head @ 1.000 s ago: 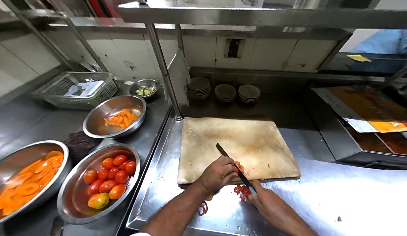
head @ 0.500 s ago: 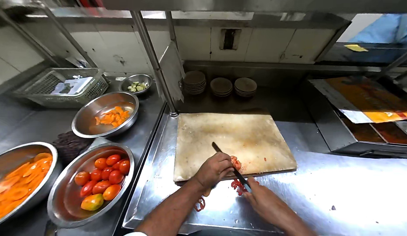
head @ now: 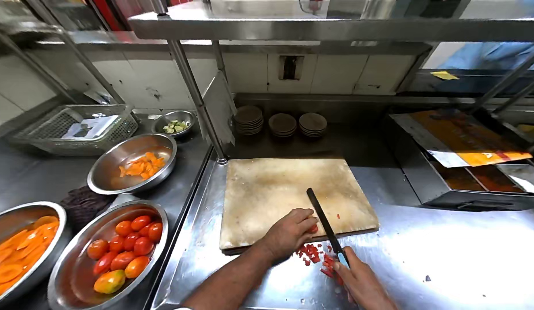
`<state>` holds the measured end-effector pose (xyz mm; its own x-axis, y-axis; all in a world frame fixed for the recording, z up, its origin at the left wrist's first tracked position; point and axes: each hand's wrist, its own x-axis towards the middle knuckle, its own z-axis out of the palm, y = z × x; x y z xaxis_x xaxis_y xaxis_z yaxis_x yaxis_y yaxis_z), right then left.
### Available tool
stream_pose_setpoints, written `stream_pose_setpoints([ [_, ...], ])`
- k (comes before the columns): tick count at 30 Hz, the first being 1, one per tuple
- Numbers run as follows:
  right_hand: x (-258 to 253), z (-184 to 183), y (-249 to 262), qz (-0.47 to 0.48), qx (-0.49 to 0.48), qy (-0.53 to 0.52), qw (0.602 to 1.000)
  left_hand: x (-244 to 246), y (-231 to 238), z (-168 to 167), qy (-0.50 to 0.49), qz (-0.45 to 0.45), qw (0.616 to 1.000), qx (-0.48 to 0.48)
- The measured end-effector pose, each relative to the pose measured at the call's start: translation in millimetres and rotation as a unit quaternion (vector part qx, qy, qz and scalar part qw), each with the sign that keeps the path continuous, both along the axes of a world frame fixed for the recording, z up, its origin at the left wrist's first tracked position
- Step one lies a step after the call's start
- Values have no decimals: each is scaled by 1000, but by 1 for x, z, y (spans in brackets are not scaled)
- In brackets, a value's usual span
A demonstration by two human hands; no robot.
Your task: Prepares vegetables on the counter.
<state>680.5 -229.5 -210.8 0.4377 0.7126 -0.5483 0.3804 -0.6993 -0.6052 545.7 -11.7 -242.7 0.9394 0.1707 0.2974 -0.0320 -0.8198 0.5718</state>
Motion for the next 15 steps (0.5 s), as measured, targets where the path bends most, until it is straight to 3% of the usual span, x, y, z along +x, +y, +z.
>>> stream_pose_setpoints([
  [4,-16,-6,3,10,-40,-22,999,9,-4,1,10,7,999,-32],
  [7,-20,-6,5,7,-38,-26,999,5,-3,-7,-53,54,996,-46],
  [15,-14,-5,5,38,-43,-34,998,5,-5,-16,-106,90,989,53],
])
